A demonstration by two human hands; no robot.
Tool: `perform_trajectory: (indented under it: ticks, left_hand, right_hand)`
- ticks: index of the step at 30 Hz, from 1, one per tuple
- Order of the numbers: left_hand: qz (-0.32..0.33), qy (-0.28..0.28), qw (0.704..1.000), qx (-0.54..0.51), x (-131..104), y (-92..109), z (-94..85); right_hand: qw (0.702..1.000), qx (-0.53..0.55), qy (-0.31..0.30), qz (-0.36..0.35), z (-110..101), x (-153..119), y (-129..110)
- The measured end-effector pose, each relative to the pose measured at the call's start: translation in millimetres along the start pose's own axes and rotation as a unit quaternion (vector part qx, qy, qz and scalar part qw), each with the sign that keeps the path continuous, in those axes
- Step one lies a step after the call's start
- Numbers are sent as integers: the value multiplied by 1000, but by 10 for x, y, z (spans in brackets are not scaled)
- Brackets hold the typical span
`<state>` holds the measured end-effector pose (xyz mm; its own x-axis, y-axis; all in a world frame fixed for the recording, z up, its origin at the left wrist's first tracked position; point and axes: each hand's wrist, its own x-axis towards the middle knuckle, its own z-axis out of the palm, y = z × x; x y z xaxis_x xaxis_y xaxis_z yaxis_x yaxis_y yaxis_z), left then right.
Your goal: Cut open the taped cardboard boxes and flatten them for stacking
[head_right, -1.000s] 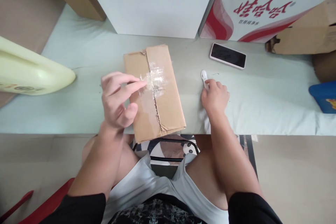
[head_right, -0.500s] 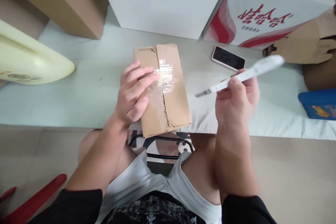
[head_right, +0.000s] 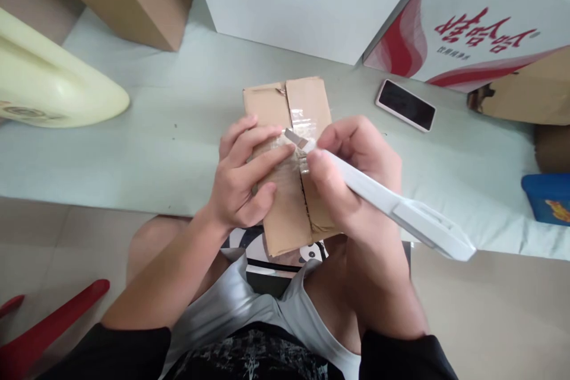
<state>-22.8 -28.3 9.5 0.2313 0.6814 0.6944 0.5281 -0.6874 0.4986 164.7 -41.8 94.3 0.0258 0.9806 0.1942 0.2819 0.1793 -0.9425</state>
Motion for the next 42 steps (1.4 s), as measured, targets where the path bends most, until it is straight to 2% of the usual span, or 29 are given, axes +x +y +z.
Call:
perform_trajectory:
  ticks: [2, 7, 10, 17, 24, 32, 42]
  left_hand:
    - [9, 11, 1000, 0, 6, 3, -7]
    - [12, 15, 1000, 8, 26, -2, -4]
    - [16, 17, 1000, 8, 30, -22, 1]
    - [39, 22, 999, -8, 40, -75, 6]
    - [16, 22, 999, -31, 19, -84, 41]
    - [34, 37, 999, -13, 24, -50, 43]
    - [25, 16, 1000, -12, 13, -57, 17]
  right_hand:
    - [1000, -19, 13, -13, 20, -4, 4]
    - [995, -102, -10, 3, 26, -18, -64]
    - [993, -114, -7, 2, 26, -9, -100]
    - [995, -93, 25, 13, 69, -24, -86]
    - [978, -198, 66, -25, 81, -28, -65]
    - [977, -204, 17, -60, 59, 37, -67]
    - [959, -281, 30, -35, 87, 44, -102]
